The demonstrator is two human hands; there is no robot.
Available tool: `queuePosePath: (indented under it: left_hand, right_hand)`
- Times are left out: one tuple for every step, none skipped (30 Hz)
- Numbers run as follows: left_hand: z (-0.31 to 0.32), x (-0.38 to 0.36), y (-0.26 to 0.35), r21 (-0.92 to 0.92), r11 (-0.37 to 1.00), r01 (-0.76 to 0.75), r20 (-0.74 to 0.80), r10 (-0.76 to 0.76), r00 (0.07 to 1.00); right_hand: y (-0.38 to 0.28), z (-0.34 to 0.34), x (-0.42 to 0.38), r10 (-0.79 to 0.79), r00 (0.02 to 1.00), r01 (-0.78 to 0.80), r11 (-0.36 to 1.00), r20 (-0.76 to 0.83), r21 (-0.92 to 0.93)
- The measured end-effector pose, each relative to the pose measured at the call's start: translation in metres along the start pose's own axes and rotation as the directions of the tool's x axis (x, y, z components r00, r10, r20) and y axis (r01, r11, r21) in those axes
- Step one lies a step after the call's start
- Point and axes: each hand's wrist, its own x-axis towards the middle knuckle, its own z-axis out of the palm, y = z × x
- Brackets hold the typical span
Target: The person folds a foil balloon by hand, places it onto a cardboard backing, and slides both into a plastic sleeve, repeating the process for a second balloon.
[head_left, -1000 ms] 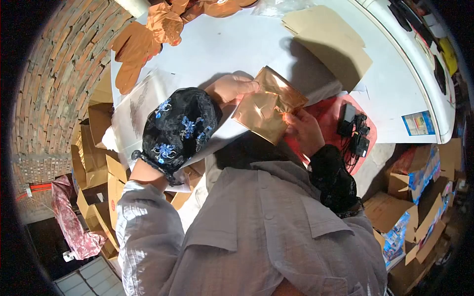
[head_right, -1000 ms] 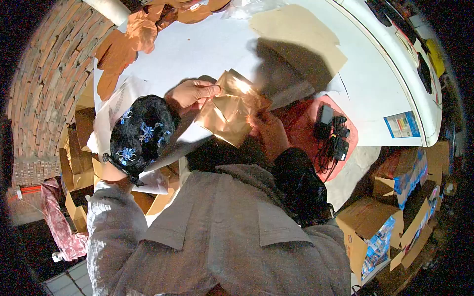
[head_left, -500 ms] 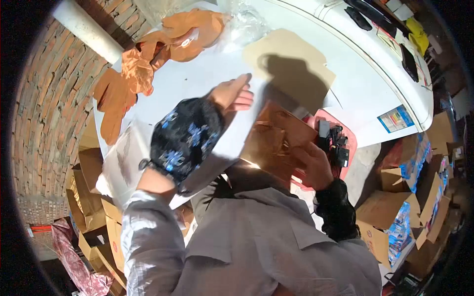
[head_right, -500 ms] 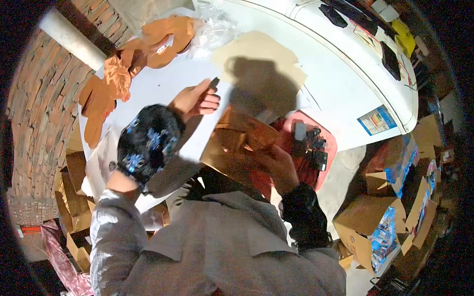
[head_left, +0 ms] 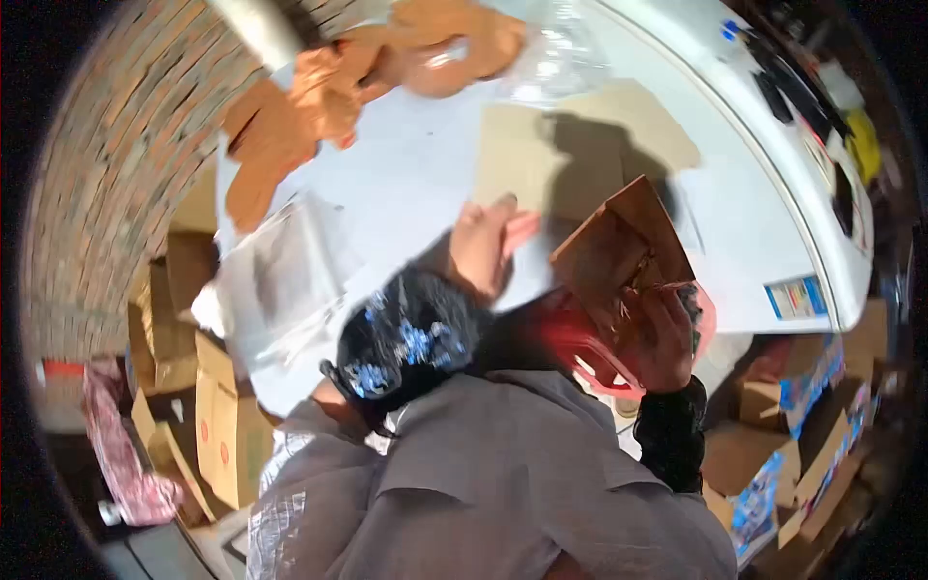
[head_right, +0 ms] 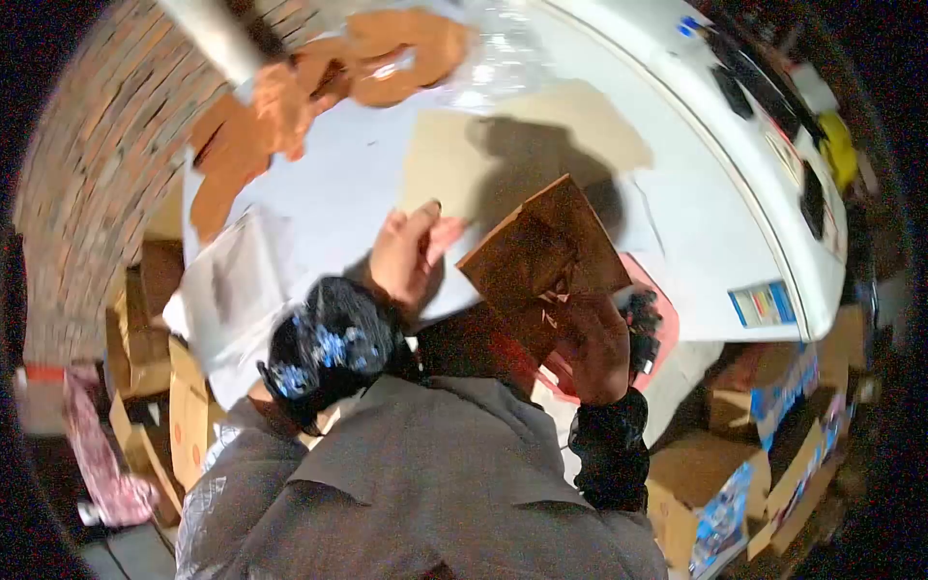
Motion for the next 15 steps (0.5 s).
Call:
queuePosePath:
  left_hand:
    - [-0.004, -0.021, 0.0, -0.064, 0.997, -0.03, -0.139, 0.021, 0.99]
    - [-0.015, -0.039, -0.006, -0.113, 0.992, -0.048, -0.24, 0.019, 0.971]
    - [-0.025, -0.048, -0.017, -0.134, 0.986, -0.101, -0.327, 0.052, 0.944]
    - [-0.03, -0.059, -0.023, -0.162, 0.98, -0.112, -0.33, 0.054, 0.943]
    - [-0.034, -0.067, -0.029, -0.19, 0.975, -0.116, -0.324, 0.049, 0.945]
    - [-0.029, -0.079, -0.027, -0.203, 0.966, -0.161, -0.281, 0.1, 0.954]
    - [-0.034, -0.083, -0.031, -0.236, 0.962, -0.138, -0.272, 0.071, 0.96]
    - [-0.042, -0.085, -0.035, -0.27, 0.956, -0.115, -0.265, 0.042, 0.963]
    - [-0.046, -0.089, -0.035, -0.305, 0.948, -0.093, -0.259, 0.011, 0.966]
    - [-0.049, -0.092, -0.035, -0.312, 0.946, -0.085, -0.262, 0.0, 0.965]
    - [-0.05, -0.094, -0.035, -0.333, 0.942, -0.041, -0.235, -0.041, 0.971]
    - [-0.05, -0.095, -0.033, -0.35, 0.937, -0.004, -0.212, -0.075, 0.974]
    - [-0.05, -0.098, -0.025, -0.364, 0.931, 0.017, -0.203, -0.097, 0.974]
    - [-0.045, -0.103, -0.019, -0.276, 0.957, 0.093, -0.258, -0.167, 0.952]
    - [-0.036, -0.109, -0.008, -0.195, 0.964, 0.18, -0.311, -0.235, 0.921]
  right_hand:
    - [0.001, 0.017, 0.007, 0.106, 0.994, -0.109, 0.966, 0.025, 0.233]
    - [0.001, 0.035, 0.015, 0.211, 0.976, -0.21, 0.867, 0.049, 0.451]
    - [-0.008, 0.055, 0.026, 0.284, 0.952, -0.291, 0.715, 0.116, 0.636]
    - [-0.008, 0.067, 0.032, 0.324, 0.932, -0.347, 0.658, 0.164, 0.669]
    - [-0.008, 0.079, 0.038, 0.363, 0.907, -0.401, 0.596, 0.212, 0.696]
    - [0.004, 0.091, 0.041, 0.382, 0.896, -0.437, 0.666, 0.227, 0.604]
    - [0.004, 0.095, 0.047, 0.443, 0.863, -0.495, 0.64, 0.245, 0.587]
    - [0.003, 0.1, 0.053, 0.502, 0.824, -0.552, 0.609, 0.261, 0.57]
    - [0.002, 0.104, 0.059, 0.558, 0.782, -0.605, 0.573, 0.277, 0.553]
    - [0.007, 0.107, 0.06, 0.514, 0.819, -0.566, 0.648, 0.255, 0.51]
    - [0.007, 0.104, 0.062, 0.398, 0.886, -0.46, 0.814, 0.236, 0.354]
    - [0.007, 0.1, 0.064, 0.275, 0.938, -0.315, 0.931, 0.213, 0.186]
    - [0.001, 0.093, 0.067, 0.059, 0.963, -0.035, 0.995, 0.261, -0.097]
    - [-0.002, 0.099, 0.07, 0.06, 0.962, -0.049, 0.998, 0.265, -0.049]
    - [-0.004, 0.105, 0.073, 0.061, 0.961, -0.063, 0.998, 0.268, -0.002]
